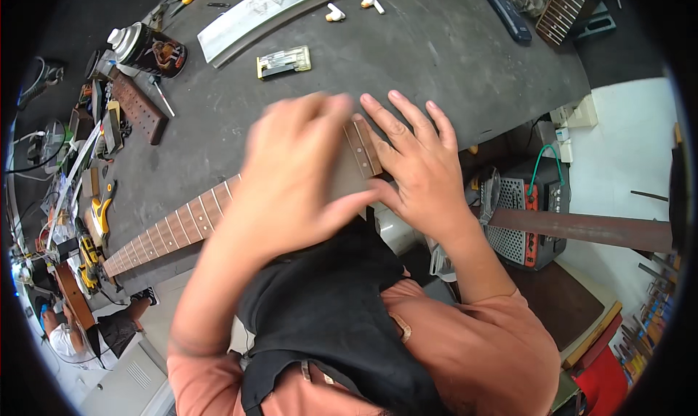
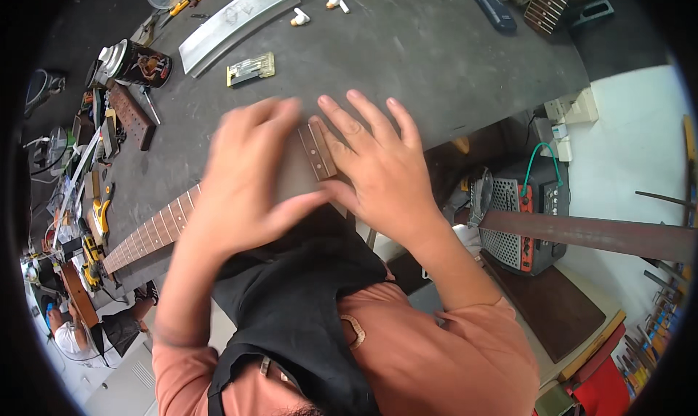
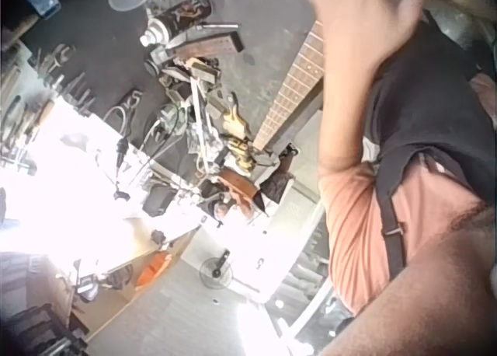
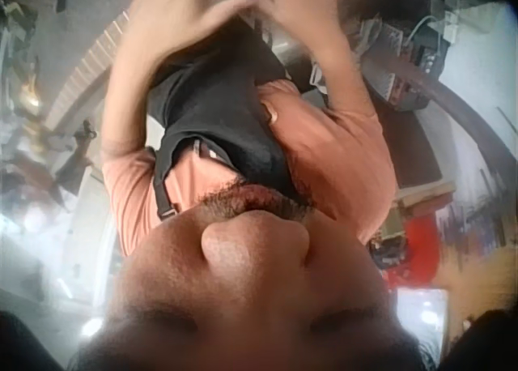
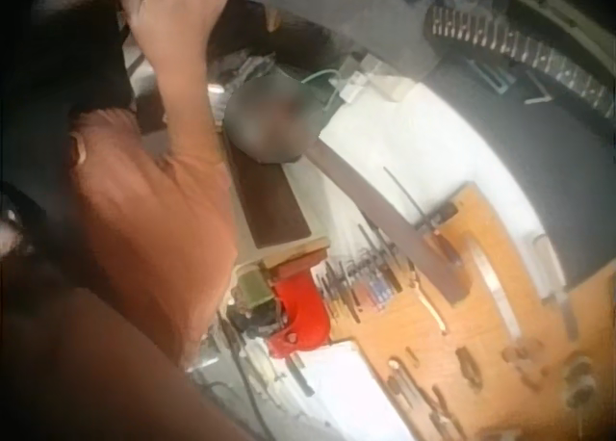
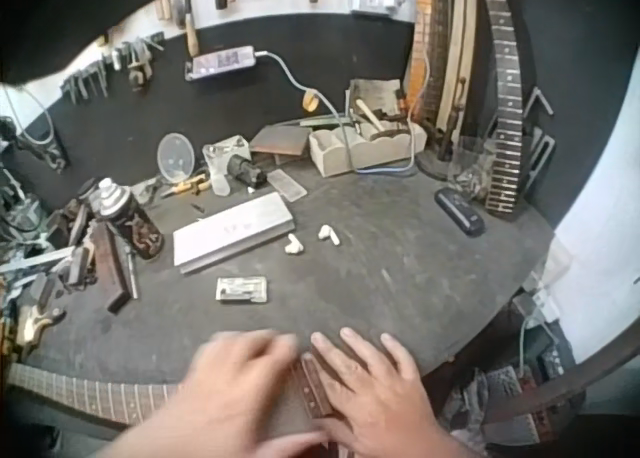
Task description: The person sands the edges and fretboard of a guitar neck using a sanding block, then uses a metal file to smooth the frets. The person rotates the neck to access different sides and works methodically along the length of the fretboard.
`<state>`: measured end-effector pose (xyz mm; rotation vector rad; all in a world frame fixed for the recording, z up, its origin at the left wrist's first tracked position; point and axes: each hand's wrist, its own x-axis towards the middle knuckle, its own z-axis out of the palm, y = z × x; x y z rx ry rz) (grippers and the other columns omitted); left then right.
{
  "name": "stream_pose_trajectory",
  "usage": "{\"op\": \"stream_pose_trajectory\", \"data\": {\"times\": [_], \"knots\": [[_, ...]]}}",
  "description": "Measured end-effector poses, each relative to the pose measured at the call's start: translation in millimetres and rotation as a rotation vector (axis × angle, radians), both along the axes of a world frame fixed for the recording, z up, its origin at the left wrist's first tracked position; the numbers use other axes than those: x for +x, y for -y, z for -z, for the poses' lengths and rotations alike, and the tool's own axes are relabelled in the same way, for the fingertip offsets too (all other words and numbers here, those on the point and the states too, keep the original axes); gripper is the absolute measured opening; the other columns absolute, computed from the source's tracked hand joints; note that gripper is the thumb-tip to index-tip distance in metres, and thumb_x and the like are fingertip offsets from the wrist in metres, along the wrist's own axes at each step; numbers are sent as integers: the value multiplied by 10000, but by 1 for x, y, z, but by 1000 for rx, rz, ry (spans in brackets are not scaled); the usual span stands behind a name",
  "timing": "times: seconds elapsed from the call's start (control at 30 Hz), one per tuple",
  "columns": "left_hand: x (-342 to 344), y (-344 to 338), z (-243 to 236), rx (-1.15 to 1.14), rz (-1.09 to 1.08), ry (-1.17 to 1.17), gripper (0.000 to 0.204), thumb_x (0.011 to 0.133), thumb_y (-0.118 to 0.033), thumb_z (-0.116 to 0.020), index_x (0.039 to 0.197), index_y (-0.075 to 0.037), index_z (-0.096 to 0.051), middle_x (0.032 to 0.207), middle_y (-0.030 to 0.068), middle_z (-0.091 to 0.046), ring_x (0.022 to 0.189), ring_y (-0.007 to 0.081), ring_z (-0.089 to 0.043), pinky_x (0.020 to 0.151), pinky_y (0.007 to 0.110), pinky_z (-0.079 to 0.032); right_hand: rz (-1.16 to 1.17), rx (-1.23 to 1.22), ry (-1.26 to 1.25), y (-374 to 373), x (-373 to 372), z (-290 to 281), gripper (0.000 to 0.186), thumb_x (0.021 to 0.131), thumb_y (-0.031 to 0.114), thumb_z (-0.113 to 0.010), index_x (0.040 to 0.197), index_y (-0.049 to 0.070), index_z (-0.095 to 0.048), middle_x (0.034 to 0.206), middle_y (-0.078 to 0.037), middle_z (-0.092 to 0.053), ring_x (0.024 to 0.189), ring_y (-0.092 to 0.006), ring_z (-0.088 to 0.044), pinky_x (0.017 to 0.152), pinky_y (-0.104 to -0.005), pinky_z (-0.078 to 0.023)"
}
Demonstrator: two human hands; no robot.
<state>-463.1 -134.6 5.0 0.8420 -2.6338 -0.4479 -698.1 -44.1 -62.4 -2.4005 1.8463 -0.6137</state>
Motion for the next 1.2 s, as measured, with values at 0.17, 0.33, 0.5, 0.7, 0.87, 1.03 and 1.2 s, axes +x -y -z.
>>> {"op": "stream_pose_trajectory", "data": {"times": [0.17,0.33,0.5,0.7,0.87,1.03,1.2], "knots": [[15,2,-12,16,-6,81,1033,887,-537,-926,1649,56,-559,1546,299,-606,1397,517,-602,1224,581,-491,31,0,24,-3,2,-10,778,982,593,-790,1636,183,-698,1831,-55,-516,1668,-350,-465,1352,-647,-319],[38,-7,-16,-2,-68,99,1031,879,-544,-925,1639,54,-569,1547,300,-612,1418,521,-602,1229,591,-489,7,6,26,-2,3,-5,787,1011,604,-748,1662,168,-676,1854,-77,-489,1709,-375,-418,1374,-639,-289],[-29,-7,0,-14,4,26,1044,839,-471,-955,1655,27,-536,1572,280,-590,1471,518,-541,1264,594,-448,15,11,54,-3,-4,-9,800,967,479,-850,1671,150,-659,1856,-137,-463,1710,-417,-410,1375,-631,-318],[64,-44,-1,-159,-152,89,1093,800,-413,-1014,1704,-41,-526,1613,269,-594,1441,502,-590,1219,612,-473,-90,60,77,-4,-11,-15,855,970,403,-866,1744,179,-581,1903,-141,-391,1754,-426,-335,1413,-623,-276],[-27,-45,9,-138,-76,24,1038,769,-344,-1019,1663,-68,-569,1628,235,-576,1473,505,-561,1258,626,-428,-178,139,24,3,-29,-22,902,821,200,-963,1663,156,-640,1906,-104,-385,1754,-406,-339,1431,-615,-294],[50,-63,7,-164,-220,128,1030,768,-326,-1026,1662,-81,-579,1667,240,-543,1492,499,-544,1273,626,-418,-187,108,-2,3,-35,-29,880,799,143,-939,1631,139,-655,1907,-72,-391,1736,-380,-378,1406,-595,-360],[-51,-48,20,-199,-59,-3,989,786,-356,-1013,1637,-83,-589,1635,217,-550,1498,480,-528,1251,624,-423,-204,39,-10,11,-38,-15,823,791,103,-951,1574,133,-697,1829,-86,-491,1700,-379,-424,1391,-579,-384]]}}
